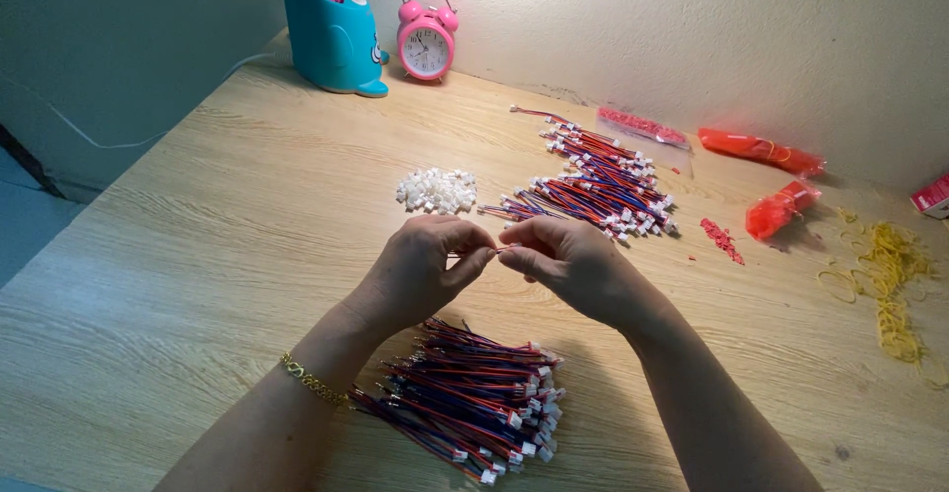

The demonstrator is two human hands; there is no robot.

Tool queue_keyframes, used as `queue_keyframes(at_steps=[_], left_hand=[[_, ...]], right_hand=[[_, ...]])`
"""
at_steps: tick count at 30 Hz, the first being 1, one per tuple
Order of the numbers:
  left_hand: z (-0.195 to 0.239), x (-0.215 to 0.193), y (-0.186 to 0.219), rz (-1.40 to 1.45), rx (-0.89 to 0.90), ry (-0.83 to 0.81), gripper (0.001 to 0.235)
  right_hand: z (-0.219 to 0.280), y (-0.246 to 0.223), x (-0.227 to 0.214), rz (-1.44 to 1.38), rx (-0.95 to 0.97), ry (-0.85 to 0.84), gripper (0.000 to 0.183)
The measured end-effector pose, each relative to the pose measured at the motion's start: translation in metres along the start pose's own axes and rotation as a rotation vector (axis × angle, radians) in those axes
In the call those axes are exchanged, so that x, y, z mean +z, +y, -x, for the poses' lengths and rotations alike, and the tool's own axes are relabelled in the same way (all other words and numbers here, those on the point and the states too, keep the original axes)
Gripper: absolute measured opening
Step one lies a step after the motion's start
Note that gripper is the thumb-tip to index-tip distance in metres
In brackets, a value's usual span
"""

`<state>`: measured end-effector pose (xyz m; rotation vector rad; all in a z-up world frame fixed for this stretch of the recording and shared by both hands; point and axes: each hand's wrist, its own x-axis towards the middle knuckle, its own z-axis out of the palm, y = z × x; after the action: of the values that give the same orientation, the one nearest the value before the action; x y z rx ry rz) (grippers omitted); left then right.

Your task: Assembling electronic wire harnesses by inserting wires into plastic connector housings

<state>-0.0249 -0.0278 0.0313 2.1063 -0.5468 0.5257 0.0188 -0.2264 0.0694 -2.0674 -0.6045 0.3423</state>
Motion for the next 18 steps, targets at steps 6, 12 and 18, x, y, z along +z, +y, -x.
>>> queue_keyframes(at_steps=[6,12,18], left_hand=[[-0.002,-0.002,-0.007,-0.086,-0.036,0.013,0.007],[-0.002,-0.028,-0.025,-0.1,-0.343,-0.005,0.013],[0.0,-0.018,-0.037,-0.133,-0.391,-0.078,0.015]], right_hand=[[0.006,-0.017,0.005,0.289,0.048,0.167,0.011],[-0.006,0.019,-0.021,0.348,0.125,0.304,0.013],[0.005,0.004,-0.018,0.356,0.176,0.178,0.014]])
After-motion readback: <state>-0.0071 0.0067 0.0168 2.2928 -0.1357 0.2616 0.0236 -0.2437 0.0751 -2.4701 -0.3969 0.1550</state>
